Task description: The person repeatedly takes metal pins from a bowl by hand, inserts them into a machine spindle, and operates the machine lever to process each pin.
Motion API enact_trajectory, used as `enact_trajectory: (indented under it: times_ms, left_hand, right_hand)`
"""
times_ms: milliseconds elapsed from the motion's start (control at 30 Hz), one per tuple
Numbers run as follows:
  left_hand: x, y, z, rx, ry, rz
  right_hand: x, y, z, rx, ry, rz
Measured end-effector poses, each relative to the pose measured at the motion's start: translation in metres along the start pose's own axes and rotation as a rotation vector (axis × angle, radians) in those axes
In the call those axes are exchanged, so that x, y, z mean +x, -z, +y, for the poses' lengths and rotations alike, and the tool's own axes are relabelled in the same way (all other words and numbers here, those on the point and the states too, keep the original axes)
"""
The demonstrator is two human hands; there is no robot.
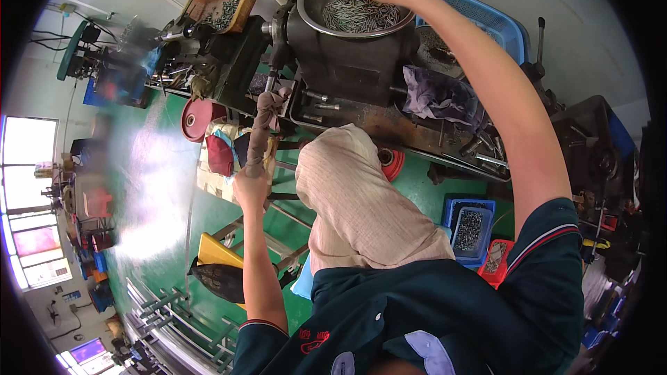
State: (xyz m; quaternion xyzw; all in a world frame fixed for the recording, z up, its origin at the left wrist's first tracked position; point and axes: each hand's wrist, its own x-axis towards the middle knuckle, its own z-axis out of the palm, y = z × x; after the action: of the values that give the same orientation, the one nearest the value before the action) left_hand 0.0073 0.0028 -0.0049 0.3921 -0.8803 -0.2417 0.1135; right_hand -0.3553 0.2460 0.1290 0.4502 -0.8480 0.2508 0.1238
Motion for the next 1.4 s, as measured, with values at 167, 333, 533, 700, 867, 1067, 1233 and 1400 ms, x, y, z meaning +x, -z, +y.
enact_trajectory:
  times_ms: [167, 333, 533, 700, 867, 1067, 1233, 1400]
  left_hand:
    - [-0.003, 0.004, -0.001, 0.005, 0.005, 0.014]
    - [0.001, -0.001, -0.002, -0.001, -0.030, 0.031]
    - [0.002, -0.003, -0.008, 0.057, -0.038, 0.030]
    - [-0.002, 0.000, 0.000, -0.010, -0.049, 0.016]
    - [0.001, 0.000, -0.005, -0.023, -0.062, 0.023]
    - [-0.001, 0.000, 0.000, -0.021, -0.053, 0.030]
    - [0.030, 0.018, -0.010, 0.133, -0.008, 0.040]
    - [0.080, 0.023, -0.055, 0.135, -0.152, 0.009]
  right_hand:
    - [-0.027, 0.042, 0.031, 0.372, -0.422, 0.029]
    - [-0.100, 0.011, 0.087, 0.437, -0.507, -0.055]
    - [-0.131, -0.029, 0.078, 0.551, -0.635, -0.073]
    - [-0.132, -0.030, 0.075, 0.610, -0.599, -0.071]
    - [-0.130, -0.034, 0.077, 0.659, -0.541, -0.079]
    - [-0.131, -0.036, 0.081, 0.588, -0.548, -0.045]
    - [-0.129, -0.042, 0.085, 0.566, -0.528, -0.050]
    - [-0.130, -0.041, 0.089, 0.622, -0.476, -0.028]
